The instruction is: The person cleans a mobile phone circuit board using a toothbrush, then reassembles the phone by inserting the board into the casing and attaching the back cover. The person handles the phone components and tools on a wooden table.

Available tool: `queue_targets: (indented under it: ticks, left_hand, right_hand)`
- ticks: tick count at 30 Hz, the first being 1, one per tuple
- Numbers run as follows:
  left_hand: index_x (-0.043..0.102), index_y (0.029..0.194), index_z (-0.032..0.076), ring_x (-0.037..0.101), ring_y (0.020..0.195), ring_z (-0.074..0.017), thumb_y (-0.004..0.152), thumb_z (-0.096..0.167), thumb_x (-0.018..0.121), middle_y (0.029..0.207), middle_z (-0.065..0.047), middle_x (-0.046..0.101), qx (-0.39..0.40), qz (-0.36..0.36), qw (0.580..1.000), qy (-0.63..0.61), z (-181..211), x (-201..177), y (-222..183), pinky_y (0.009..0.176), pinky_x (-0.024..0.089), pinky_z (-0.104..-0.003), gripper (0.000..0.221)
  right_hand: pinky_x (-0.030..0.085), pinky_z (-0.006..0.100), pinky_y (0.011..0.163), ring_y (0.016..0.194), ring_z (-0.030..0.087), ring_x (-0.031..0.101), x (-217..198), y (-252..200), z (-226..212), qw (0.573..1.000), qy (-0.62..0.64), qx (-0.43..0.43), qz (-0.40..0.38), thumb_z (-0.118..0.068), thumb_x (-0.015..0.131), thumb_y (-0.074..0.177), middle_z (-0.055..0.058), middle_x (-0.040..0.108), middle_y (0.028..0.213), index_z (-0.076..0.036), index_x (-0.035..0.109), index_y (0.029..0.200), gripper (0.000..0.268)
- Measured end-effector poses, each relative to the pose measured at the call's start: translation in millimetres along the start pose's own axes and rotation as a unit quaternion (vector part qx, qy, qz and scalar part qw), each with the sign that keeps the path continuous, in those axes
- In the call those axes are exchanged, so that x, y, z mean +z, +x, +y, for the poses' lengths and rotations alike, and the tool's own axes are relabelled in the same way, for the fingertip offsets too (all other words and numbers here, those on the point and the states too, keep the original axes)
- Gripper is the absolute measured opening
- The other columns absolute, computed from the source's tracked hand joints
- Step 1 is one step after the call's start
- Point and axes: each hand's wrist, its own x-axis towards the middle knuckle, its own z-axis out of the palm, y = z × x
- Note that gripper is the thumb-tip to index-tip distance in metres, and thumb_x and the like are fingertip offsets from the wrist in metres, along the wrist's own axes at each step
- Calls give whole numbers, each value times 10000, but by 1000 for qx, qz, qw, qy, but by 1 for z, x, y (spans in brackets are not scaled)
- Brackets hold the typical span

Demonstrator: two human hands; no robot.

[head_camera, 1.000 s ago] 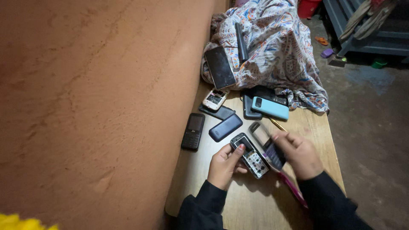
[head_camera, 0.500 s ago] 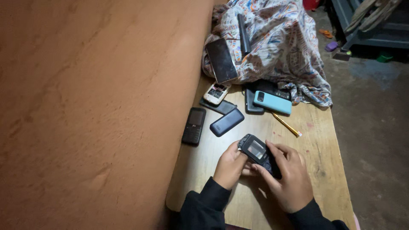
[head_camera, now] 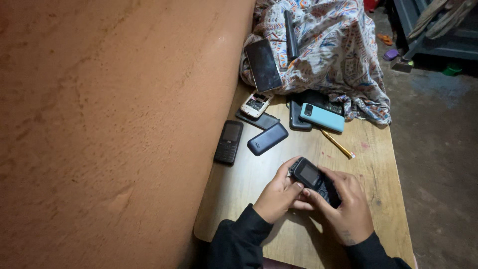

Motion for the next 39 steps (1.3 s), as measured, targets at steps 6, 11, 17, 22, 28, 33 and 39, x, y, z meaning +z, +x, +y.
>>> queue_targets:
  ticks: [6, 11, 17, 22, 28, 33, 39]
  left_hand:
    - [78, 1681, 155, 657, 1080, -202, 1009, -63, 405, 1313, -178, 571, -3, -33, 999, -14, 7, 4, -5, 919, 624, -373, 779]
    - [95, 1655, 147, 658, 1076, -175, 1046, 63, 505, 1300, -155, 572, -9, -28, 1000, 8, 13, 13, -8, 870, 623, -342, 740]
    - [198, 1617, 111, 659, 990, -142, 1081, 182, 524, 1212, -133, 629, 38, 38, 993, 106, 17, 30, -11, 778, 597, -276, 632]
    - [381, 1473, 37, 690, 843, -120, 1062, 220, 522, 1067, -112, 698, 69, 132, 958, 246, 24, 41, -16, 698, 604, -267, 472]
    - [524, 1339, -39, 711, 890, -118, 1085, 276, 565, 1014, -120, 731, 143, 139, 940, 276, 30, 49, -21, 751, 587, -255, 406]
    - [652, 1274, -27, 716, 848, -91, 1040, 357, 620, 962, -100, 776, 128, 163, 935, 289, 37, 48, -24, 736, 582, -239, 451]
    - [617, 1304, -35, 714, 875, -89, 1052, 285, 658, 1011, -112, 771, 157, 135, 937, 282, 38, 54, -26, 749, 595, -235, 410]
  right_hand:
    - [546, 397, 875, 1055, 283, 684, -2, 0, 2, 996, -19, 69, -47, -276, 815, 769, 131, 690, 1158, -126, 641, 1335, 610]
    - [551, 396, 865, 1060, 286, 689, -3, 1, 0, 998, -10, 50, -29, -287, 791, 788, 135, 694, 1175, -121, 637, 1341, 598]
    - [512, 423, 912, 1066, 332, 647, 0, -3, -11, 997, -78, 13, 3, -267, 791, 784, 145, 687, 1153, -102, 636, 1326, 587]
    - [486, 439, 954, 1092, 341, 624, 3, -2, -18, 997, -79, -7, 17, -248, 791, 792, 149, 674, 1178, -96, 623, 1353, 605]
    - [457, 442, 1038, 1184, 341, 595, 15, -12, -26, 987, -83, -73, 116, -142, 778, 805, 146, 635, 1313, -60, 607, 1390, 616]
    - [454, 427, 1039, 1196, 331, 587, 15, -17, -24, 987, -57, -84, 127, -100, 810, 776, 133, 631, 1331, -50, 614, 1355, 612]
    - [447, 426, 1083, 1261, 334, 602, 13, -20, -26, 991, -18, -54, 122, -79, 795, 770, 155, 632, 1361, -18, 597, 1362, 628]
